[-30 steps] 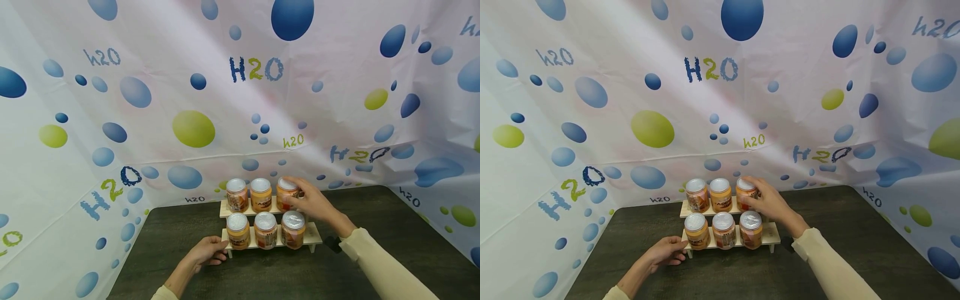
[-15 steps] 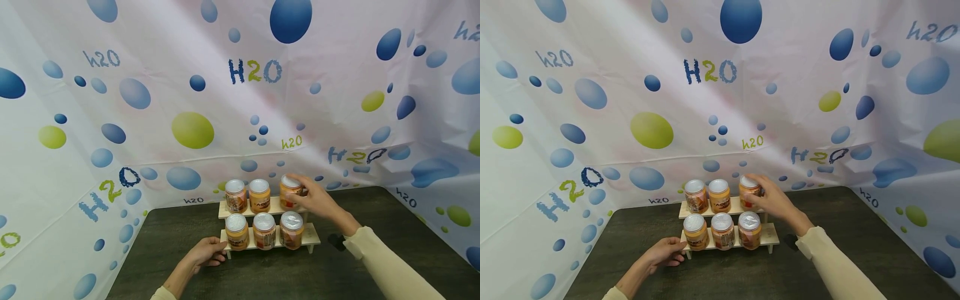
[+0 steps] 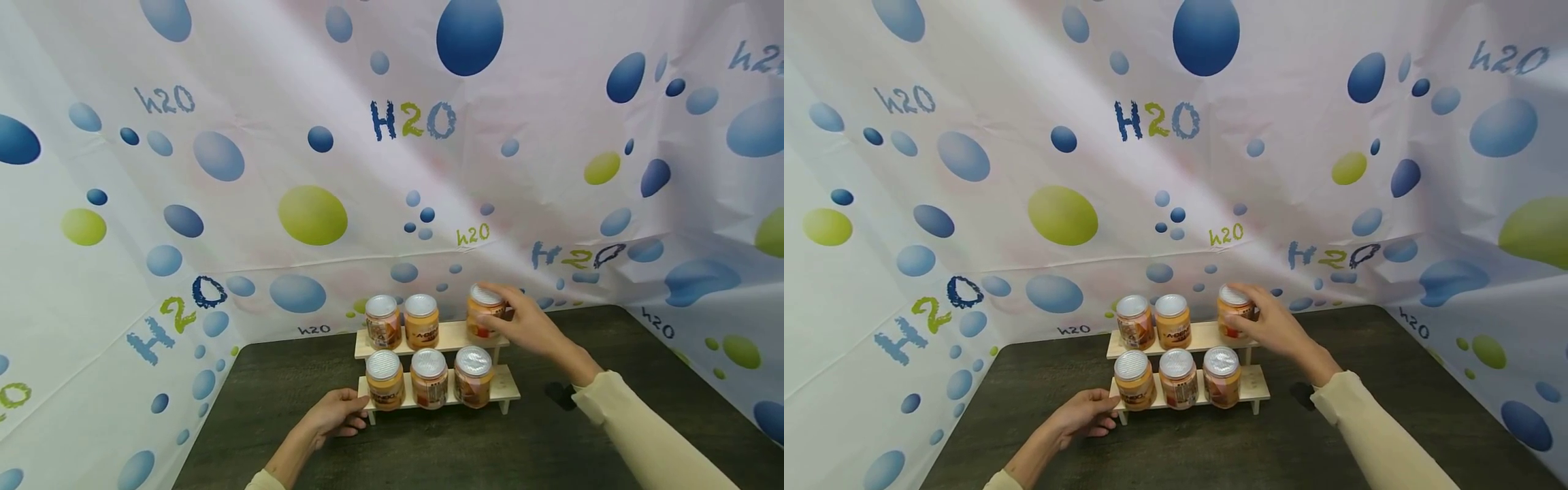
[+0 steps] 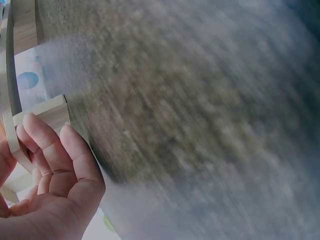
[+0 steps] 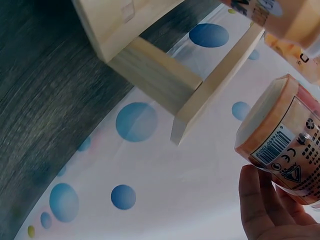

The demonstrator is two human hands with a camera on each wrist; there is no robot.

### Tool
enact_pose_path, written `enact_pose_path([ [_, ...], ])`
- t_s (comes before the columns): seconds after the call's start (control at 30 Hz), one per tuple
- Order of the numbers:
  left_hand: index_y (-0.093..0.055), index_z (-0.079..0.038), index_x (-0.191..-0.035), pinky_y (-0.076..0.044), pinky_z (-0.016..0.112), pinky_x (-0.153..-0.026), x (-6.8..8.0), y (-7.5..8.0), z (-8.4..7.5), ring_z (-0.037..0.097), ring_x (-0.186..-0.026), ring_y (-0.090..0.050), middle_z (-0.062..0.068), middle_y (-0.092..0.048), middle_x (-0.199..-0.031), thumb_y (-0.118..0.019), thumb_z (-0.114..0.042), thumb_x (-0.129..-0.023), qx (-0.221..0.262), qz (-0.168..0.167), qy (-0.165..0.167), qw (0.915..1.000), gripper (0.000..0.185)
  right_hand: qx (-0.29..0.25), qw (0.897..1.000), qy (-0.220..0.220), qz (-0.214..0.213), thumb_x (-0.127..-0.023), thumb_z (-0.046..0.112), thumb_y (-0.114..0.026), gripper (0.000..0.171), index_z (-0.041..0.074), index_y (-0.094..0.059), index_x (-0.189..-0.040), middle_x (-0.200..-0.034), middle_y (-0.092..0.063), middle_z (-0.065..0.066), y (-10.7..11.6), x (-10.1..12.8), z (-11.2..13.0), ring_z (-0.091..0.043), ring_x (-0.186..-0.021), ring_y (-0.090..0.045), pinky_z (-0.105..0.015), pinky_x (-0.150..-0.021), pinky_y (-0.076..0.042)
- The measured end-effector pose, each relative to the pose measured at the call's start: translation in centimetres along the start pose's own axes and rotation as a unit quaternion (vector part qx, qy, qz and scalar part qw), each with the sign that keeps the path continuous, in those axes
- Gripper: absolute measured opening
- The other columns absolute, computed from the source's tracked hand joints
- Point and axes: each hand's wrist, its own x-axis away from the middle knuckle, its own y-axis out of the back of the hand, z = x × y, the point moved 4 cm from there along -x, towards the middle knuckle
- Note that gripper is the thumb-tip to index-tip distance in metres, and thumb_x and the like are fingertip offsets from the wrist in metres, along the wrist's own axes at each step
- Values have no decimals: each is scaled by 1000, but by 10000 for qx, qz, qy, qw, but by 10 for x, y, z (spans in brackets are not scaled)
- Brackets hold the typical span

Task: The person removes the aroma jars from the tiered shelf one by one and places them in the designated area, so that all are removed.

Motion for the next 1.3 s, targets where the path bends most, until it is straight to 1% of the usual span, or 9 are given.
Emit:
enact_pose_path([
  [0.2,-54,-6,-104,-53,28,-65,0,0,1,11,-70,-61,4,-60,-88,-58,-41,-88,-21,11,-30,10000,40,75,9999,9,-148,-88,37,-61,57,32,-35,-138,-122,-50,-5,10,4,-1,-20,-98,-56,-32,-71,-50],
  [0.37,-54,-6,-102,-53,27,-65,0,0,1,11,-70,-61,4,-60,-88,-58,-42,-87,-8,35,-44,10000,39,115,9998,-78,-165,-88,38,-60,57,32,-34,-138,-120,-49,-6,16,7,-5,-20,-90,-56,-29,-64,-50],
  [0.53,-53,-6,-103,-53,27,-65,-1,0,2,11,-71,-62,4,-60,-88,-57,-41,-88,24,65,-45,10000,39,63,9998,-76,-153,-88,36,-60,56,32,-34,-138,-120,-48,-7,21,11,-8,-19,-85,-57,-27,-61,-51],
  [0.6,-53,-6,-103,-53,28,-65,-2,1,2,11,-71,-62,4,-60,-88,-57,-41,-88,25,70,-38,10000,39,64,9998,-138,-135,-89,32,-60,57,28,-34,-139,-121,-47,-9,23,13,-4,-20,-85,-57,-28,-61,-51],
  [0.77,-53,-6,-103,-53,27,-65,-2,2,3,11,-71,-62,4,-61,-88,-58,-42,-87,18,60,-27,10000,40,58,9996,-228,-127,-89,24,-60,57,15,-35,-140,-120,-46,-15,31,22,21,-24,-85,-58,-29,-60,-52],
  [0.83,-53,-5,-104,-53,27,-65,-1,2,3,10,-71,-62,4,-61,-87,-59,-42,-87,19,52,-23,10000,41,36,9996,-239,-128,-89,23,-60,57,14,-35,-139,-119,-46,-14,33,25,24,-23,-85,-58,-28,-60,-52],
  [1.03,-53,-5,-104,-54,26,-64,-1,2,2,10,-69,-61,3,-61,-86,-60,-43,-86,-11,42,-23,10000,43,-21,9994,-284,-199,-89,24,-61,59,19,-33,-140,-118,-46,-14,35,27,6,-23,-82,-58,-28,-58,-53],
  [1.2,-53,-5,-103,-53,26,-63,-2,1,2,10,-69,-61,3,-60,-86,-60,-43,-86,-18,61,-45,10000,42,85,9992,-299,-252,-89,30,-60,61,26,-30,-141,-117,-47,-12,36,28,-18,-19,-80,-58,-27,-58,-53],
  [1.3,-53,-5,-103,-53,27,-63,-3,1,2,10,-69,-61,3,-60,-86,-59,-42,-87,-27,72,-74,9999,41,123,9990,-326,-290,-88,33,-60,61,27,-30,-141,-117,-47,-13,38,30,-25,-19,-80,-58,-27,-58,-53],
])
